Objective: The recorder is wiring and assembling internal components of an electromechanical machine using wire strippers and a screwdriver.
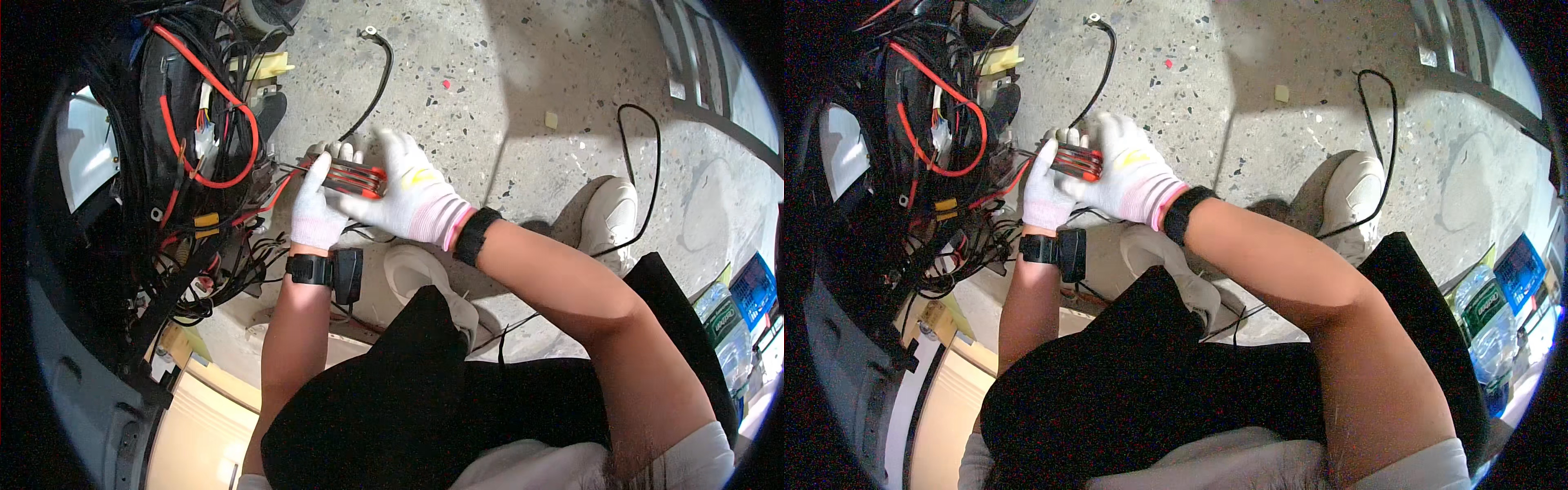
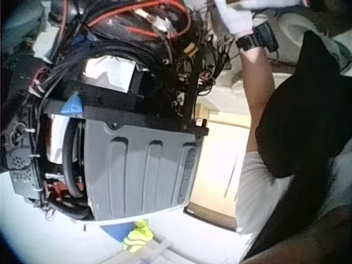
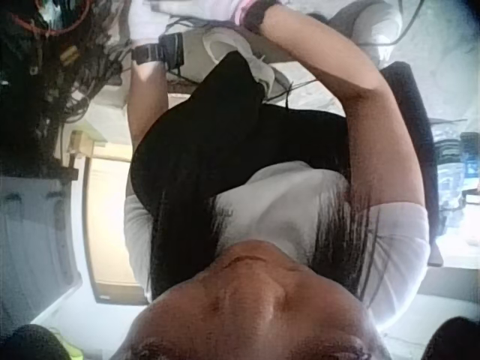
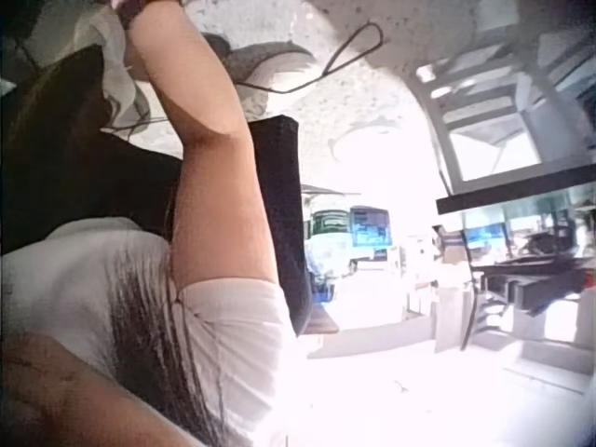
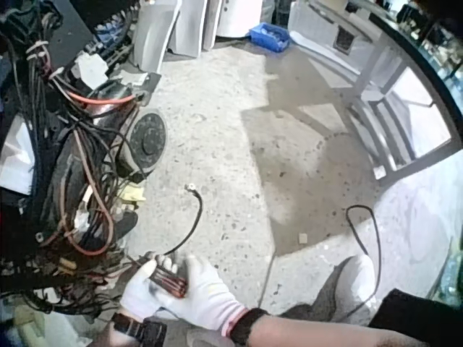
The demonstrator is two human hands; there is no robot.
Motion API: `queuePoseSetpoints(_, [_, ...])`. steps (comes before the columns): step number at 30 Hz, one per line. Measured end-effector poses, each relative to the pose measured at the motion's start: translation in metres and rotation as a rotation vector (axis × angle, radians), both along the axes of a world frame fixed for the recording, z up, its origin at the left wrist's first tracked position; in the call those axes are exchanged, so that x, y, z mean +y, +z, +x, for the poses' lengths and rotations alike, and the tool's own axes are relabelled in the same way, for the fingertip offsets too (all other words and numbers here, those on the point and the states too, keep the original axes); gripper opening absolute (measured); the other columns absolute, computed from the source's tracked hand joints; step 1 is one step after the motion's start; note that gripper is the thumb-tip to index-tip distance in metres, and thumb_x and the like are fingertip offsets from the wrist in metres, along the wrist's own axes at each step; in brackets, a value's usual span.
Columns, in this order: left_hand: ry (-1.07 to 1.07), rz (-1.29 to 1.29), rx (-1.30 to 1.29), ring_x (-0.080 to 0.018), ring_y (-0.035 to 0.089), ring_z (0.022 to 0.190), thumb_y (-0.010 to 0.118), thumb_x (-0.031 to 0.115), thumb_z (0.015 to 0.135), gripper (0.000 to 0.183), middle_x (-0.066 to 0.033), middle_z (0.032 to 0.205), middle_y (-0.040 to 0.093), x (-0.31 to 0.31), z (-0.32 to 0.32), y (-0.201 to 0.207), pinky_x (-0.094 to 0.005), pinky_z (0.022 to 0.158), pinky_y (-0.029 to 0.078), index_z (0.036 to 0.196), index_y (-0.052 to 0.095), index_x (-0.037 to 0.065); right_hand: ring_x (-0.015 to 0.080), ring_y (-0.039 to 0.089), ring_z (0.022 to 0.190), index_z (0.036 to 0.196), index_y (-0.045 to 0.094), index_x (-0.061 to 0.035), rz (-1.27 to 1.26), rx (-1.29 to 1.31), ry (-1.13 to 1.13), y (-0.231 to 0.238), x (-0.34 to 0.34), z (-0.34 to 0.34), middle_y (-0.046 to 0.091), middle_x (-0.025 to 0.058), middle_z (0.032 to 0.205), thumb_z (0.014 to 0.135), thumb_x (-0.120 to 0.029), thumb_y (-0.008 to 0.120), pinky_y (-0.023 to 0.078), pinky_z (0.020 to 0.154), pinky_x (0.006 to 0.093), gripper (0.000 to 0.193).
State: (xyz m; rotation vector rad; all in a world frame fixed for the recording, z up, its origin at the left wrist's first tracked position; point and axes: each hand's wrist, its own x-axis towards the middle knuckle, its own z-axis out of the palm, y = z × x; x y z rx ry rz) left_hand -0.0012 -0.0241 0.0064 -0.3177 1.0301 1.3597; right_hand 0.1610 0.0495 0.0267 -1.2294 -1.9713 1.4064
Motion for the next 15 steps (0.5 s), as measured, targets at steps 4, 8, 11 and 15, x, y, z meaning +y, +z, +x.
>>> queuePoseSetpoints(4, [0.056,0.032,0.123,-0.0242,0.058,0.112,0.051,0.019,0.099,0.020,-0.0099,0.116,0.063,0.004,0.005,0.002,-0.0426,0.104,0.042,0.115,0.057,0.008,0.0387,0.064,0.091,0.114,0.053,0.0038,-0.562,0.002,0.082,-0.006,0.004,0.001,0.066,0.0228,0.091,0.080,-0.037,0.070,0.051,0.082,0.0437,0.056])
queuePoseSetpoints(8, [0.110,0.102,0.026,-0.0221,0.059,0.109,0.052,0.020,0.098,0.019,-0.0083,0.113,0.064,0.007,-0.001,0.001,-0.0383,0.099,0.045,0.111,0.058,0.007,0.0391,0.058,0.097,0.117,0.054,-0.0074,-0.031,-0.069,0.300,-0.013,0.011,-0.004,0.059,0.0197,0.103,0.083,-0.026,0.067,0.047,0.086,0.0458,0.041])
queuePoseSetpoints(11, [0.135,0.023,0.020,-0.0207,0.059,0.106,0.055,0.019,0.097,0.017,-0.0073,0.107,0.064,0.008,-0.006,0.003,-0.0373,0.095,0.047,0.107,0.061,0.006,0.0439,0.049,0.112,0.120,0.051,-0.0049,0.300,0.058,0.383,-0.007,0.020,-0.003,0.050,0.0225,0.120,0.079,-0.032,0.071,0.043,0.095,0.0484,0.053])
queuePoseSetpoints(15, [0.140,-0.015,0.010,-0.0228,0.058,0.110,0.054,0.016,0.097,0.020,-0.0102,0.111,0.063,0.008,-0.003,0.007,-0.0398,0.102,0.044,0.111,0.059,0.003,0.0407,0.058,0.104,0.119,0.051,0.0070,-0.400,0.021,0.064,0.011,0.029,-0.001,0.059,0.0275,0.109,0.070,-0.048,0.076,0.047,0.093,0.0438,0.078])
